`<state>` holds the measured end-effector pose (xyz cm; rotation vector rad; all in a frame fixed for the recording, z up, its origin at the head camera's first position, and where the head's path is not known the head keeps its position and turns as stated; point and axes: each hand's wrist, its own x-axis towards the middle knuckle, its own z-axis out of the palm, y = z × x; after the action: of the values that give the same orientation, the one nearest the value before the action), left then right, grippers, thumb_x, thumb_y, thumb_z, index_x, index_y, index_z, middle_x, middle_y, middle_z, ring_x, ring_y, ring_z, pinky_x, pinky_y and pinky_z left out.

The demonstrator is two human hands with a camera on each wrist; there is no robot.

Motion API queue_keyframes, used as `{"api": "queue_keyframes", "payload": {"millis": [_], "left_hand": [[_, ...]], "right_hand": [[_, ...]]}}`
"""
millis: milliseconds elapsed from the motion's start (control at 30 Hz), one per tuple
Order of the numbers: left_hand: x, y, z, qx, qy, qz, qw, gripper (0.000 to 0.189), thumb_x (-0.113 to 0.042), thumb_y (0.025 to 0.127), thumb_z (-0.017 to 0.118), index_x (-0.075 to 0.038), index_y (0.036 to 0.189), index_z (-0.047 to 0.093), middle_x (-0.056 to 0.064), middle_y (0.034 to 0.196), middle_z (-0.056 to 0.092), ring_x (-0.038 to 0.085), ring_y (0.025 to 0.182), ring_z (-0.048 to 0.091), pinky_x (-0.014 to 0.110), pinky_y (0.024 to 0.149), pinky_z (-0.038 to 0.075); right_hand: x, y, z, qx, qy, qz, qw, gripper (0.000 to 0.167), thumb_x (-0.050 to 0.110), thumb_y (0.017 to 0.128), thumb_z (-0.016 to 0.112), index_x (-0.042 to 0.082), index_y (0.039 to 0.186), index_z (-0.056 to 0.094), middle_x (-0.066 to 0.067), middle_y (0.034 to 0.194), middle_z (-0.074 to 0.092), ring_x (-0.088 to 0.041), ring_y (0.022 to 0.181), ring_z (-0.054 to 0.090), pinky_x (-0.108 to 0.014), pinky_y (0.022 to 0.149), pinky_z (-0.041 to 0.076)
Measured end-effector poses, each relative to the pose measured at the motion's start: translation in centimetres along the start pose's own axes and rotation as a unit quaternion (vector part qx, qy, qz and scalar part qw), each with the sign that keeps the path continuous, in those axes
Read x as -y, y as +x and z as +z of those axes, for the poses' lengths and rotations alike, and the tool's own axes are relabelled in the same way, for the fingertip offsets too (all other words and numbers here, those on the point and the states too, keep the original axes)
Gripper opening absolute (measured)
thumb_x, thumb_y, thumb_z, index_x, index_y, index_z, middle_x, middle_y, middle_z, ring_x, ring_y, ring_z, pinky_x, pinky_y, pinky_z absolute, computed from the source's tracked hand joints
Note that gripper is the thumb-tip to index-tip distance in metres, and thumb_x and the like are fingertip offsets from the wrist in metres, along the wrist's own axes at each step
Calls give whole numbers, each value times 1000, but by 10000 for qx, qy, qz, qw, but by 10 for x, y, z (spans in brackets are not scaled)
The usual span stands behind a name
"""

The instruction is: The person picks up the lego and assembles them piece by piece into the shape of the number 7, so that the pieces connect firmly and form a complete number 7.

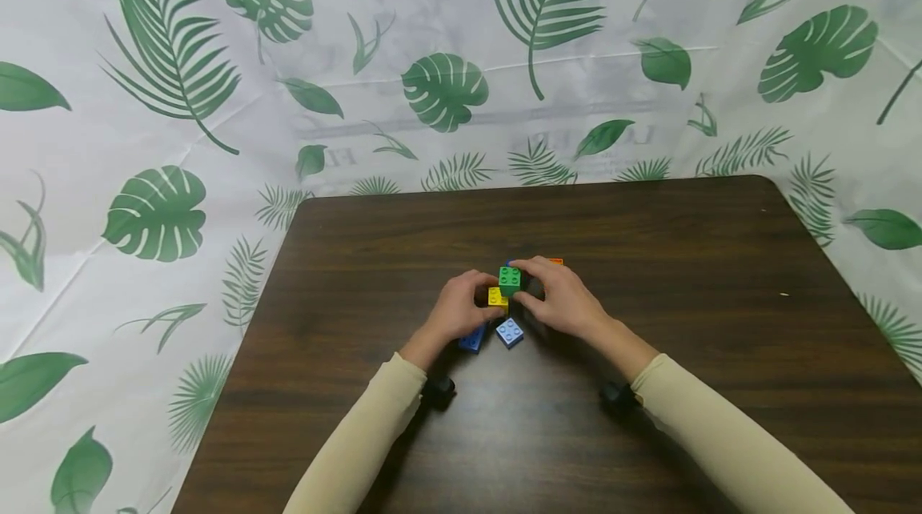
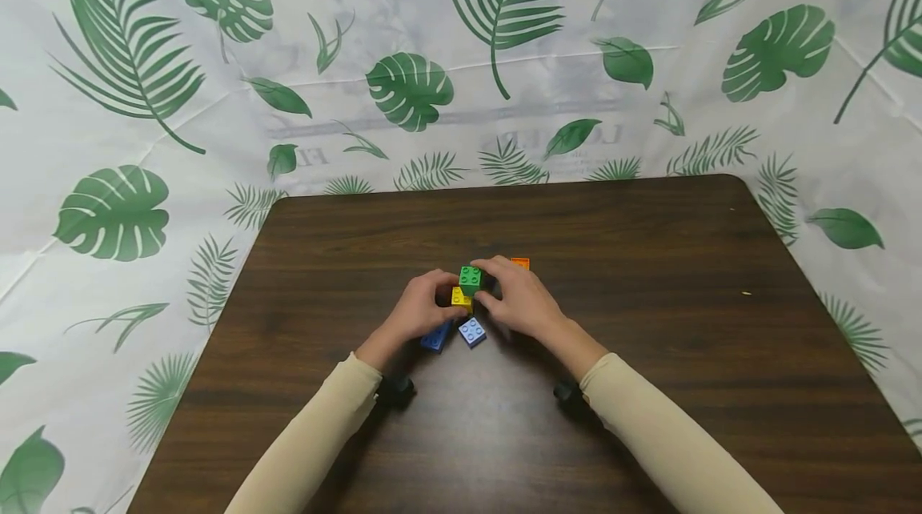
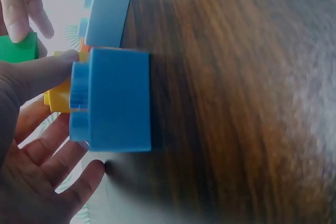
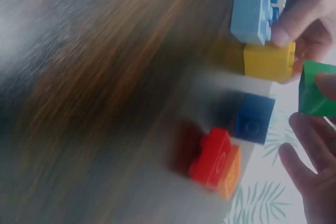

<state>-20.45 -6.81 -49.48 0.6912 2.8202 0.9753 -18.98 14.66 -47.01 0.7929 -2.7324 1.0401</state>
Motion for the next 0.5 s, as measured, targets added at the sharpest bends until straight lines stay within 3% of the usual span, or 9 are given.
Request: {"api": "queue_keyframes", "payload": {"millis": [267, 500], "left_hand": [[2, 1, 0, -197, -81, -6, 9998, 37, -30, 79, 84, -10, 108, 71, 0, 92, 65, 15, 83, 63, 31, 75, 52], [3, 0, 1, -240, -19, 11, 9997, 38, -32, 80, 83, -12, 110, 71, -1, 89, 64, 14, 81, 61, 31, 73, 50]], "right_hand": [[5, 7, 13, 298, -40, -27, 9995, 48, 19, 89, 74, 8, 133, 59, -7, 124, 64, -25, 110, 63, -46, 93, 51], [7, 8, 15, 431, -267, -91, 9987, 49, 17, 88, 75, 7, 134, 59, -8, 127, 64, -27, 114, 61, -47, 95, 49]]}}
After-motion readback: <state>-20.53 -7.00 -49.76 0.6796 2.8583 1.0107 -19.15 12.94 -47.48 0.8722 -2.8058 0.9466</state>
